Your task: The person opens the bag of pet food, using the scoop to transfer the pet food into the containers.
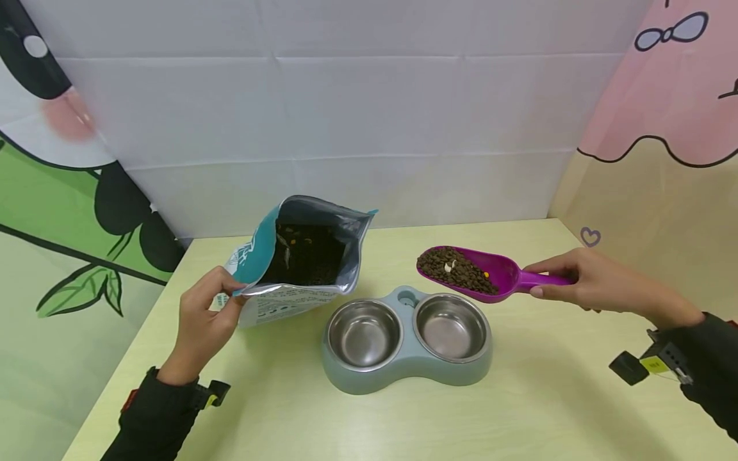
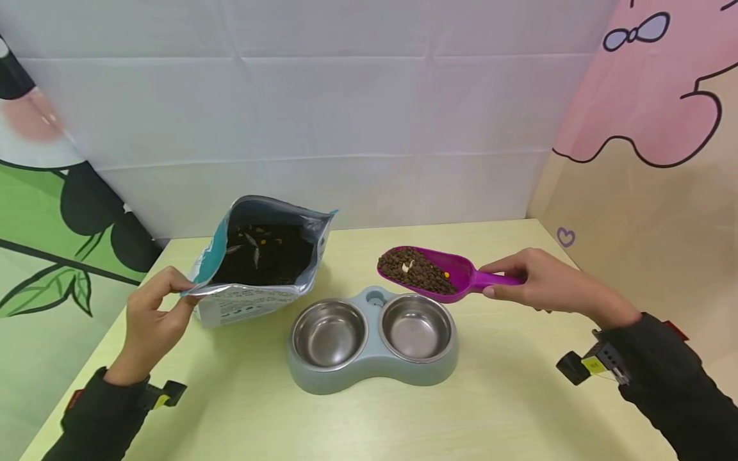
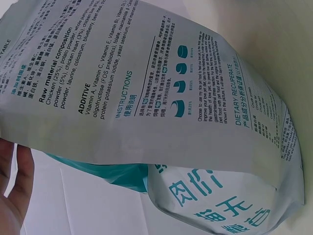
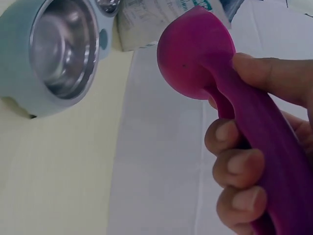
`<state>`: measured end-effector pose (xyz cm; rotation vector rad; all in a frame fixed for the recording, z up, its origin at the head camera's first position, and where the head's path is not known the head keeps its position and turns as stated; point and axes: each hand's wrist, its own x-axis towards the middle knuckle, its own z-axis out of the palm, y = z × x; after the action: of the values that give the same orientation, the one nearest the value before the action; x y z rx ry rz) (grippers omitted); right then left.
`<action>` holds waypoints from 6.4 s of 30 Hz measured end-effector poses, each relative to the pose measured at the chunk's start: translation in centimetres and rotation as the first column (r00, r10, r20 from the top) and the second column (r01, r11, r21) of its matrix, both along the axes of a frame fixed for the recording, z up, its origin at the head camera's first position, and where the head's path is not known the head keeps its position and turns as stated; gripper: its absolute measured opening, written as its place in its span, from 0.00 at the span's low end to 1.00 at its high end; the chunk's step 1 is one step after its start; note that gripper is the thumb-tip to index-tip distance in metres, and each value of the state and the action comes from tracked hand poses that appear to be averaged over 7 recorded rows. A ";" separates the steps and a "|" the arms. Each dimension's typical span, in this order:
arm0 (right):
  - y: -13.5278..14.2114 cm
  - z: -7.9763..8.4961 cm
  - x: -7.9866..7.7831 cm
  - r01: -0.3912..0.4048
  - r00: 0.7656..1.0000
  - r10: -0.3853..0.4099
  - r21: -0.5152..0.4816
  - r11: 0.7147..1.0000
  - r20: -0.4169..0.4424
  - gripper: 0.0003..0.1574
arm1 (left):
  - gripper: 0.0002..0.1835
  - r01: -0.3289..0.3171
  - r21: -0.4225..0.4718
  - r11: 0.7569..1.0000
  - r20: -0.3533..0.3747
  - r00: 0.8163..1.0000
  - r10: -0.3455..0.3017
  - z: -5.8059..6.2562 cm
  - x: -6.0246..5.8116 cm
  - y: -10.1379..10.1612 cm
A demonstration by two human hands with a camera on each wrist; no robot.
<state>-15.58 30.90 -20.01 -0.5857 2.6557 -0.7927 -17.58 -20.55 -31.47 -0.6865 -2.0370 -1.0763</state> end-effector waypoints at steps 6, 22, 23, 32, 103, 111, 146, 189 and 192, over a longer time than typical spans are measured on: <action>1.6 -1.4 -0.1 -0.048 0.999 0.048 -0.030 0.998 0.012 0.19 | 0.12 0.003 0.001 1.000 -0.005 1.000 -0.003 0.0 0.0 0.0; 4.3 -3.7 -0.5 -0.101 0.983 0.112 -0.078 0.992 0.145 0.20 | 0.11 0.016 0.013 1.000 -0.001 1.000 -0.016 0.0 -0.1 -0.1; 4.4 -3.8 -0.6 -0.106 0.982 0.116 -0.073 0.992 0.146 0.20 | 0.11 0.015 0.014 1.000 -0.001 1.000 -0.015 0.0 -0.1 -0.1; 4.8 -4.3 -0.8 -0.139 0.974 0.145 -0.046 0.989 0.173 0.18 | 0.11 0.006 0.013 1.000 0.001 1.000 -0.006 -0.1 -0.2 -0.1; 1.6 -0.3 -2.1 -0.195 0.957 0.125 0.260 0.946 0.262 0.18 | 0.08 0.003 0.031 1.000 0.031 1.000 -0.004 0.4 0.3 0.0; 1.8 0.2 -2.0 -0.182 0.959 0.103 0.290 0.939 0.265 0.19 | 0.09 0.005 0.037 0.999 0.031 1.000 -0.006 0.3 0.3 0.0; 1.0 1.7 -2.2 -0.149 0.966 0.047 0.397 0.906 0.256 0.20 | 0.09 0.007 0.046 0.999 0.028 1.000 -0.008 0.5 0.4 0.0; -3.3 3.5 -2.3 -0.260 0.964 0.253 0.525 0.811 0.086 0.11 | 0.09 0.004 0.036 0.999 0.027 1.000 -0.005 0.6 0.4 -0.2; -3.5 3.6 -2.2 -0.256 0.962 0.265 0.536 0.805 0.062 0.10 | 0.09 0.005 0.039 0.999 0.027 1.000 -0.006 0.6 0.4 -0.2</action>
<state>-17.79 27.40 -16.43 -0.7692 2.5549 0.0557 -17.16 -20.71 -30.89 -0.6614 -2.0328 -1.1313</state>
